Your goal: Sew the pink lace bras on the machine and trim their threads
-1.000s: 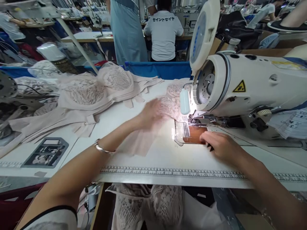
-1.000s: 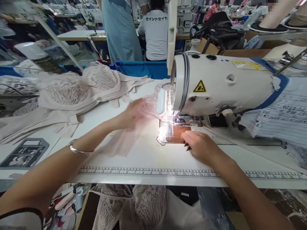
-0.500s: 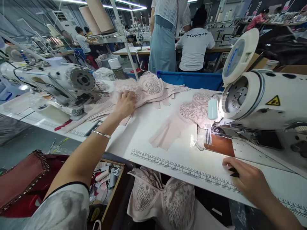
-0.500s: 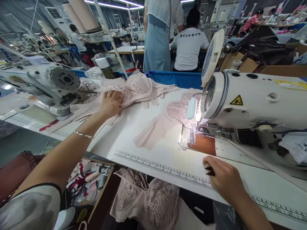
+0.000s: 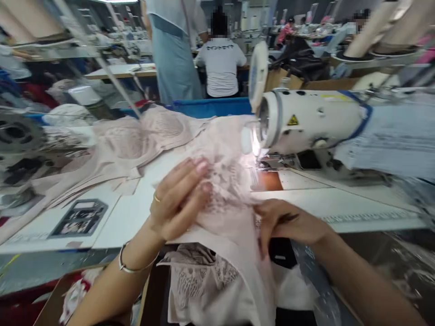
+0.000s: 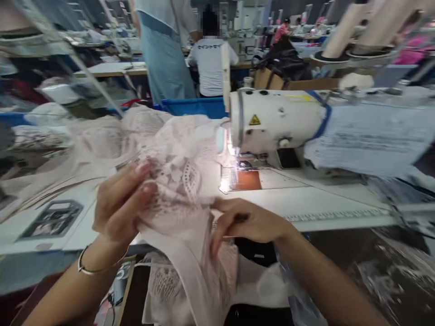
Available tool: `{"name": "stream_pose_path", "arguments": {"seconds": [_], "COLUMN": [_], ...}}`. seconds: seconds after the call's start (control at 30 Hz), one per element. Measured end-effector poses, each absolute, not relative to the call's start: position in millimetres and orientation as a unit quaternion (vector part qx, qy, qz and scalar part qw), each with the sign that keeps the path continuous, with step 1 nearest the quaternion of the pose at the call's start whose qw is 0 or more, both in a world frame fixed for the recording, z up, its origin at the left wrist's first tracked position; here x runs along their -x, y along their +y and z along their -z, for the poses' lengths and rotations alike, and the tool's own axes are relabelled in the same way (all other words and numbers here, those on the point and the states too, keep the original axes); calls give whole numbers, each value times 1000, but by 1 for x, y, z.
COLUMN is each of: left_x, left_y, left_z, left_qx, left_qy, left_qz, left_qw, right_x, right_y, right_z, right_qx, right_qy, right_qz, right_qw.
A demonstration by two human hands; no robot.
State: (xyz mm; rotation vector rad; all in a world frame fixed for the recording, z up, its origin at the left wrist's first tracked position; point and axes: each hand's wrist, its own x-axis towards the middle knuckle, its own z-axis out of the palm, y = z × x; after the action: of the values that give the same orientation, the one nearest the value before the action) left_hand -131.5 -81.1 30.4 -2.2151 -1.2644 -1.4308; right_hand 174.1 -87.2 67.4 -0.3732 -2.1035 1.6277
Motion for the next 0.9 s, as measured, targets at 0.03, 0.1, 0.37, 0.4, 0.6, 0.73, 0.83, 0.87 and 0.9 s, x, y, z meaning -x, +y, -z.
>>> {"name": "stream_pose_path", "arguments": {"seconds": [0.03, 0.1, 0.37, 0.4, 0.6, 0.73, 0.83, 0.87, 0.9], "left_x": [124, 110, 48, 41, 28, 28, 29, 29, 29], "left_y": [-77, -73, -143, -150, -153, -142, -134, -132, -131], "left_z": [-27, -22, 6, 7, 8, 1, -5, -5, -5], "left_qx": [759, 747, 690, 632, 474, 539, 592, 604, 610], "left_qy": [-417, -464, -496, -507, -567, -552, -539, -536, -536], "left_qz": [481, 445, 324, 339, 430, 354, 291, 268, 251], "left_qw": [133, 169, -415, -479, -519, -528, -524, -526, -526], "right_x": [-172, -172, -160, -154, -132, -136, -141, -142, -142], "right_y": [-88, -93, -113, -114, -120, -117, -114, -113, -112], "right_z": [-66, -59, -19, -14, 13, 17, 14, 13, 12], "right_qx": [97, 189, 340, 351, 501, 502, 472, 462, 452], "right_qy": [-755, -764, -728, -706, -587, -639, -679, -691, -700], "right_qz": [-625, -595, -514, -514, -431, -412, -424, -428, -433], "right_qw": [173, 161, 299, 339, 467, 411, 368, 355, 344]}}
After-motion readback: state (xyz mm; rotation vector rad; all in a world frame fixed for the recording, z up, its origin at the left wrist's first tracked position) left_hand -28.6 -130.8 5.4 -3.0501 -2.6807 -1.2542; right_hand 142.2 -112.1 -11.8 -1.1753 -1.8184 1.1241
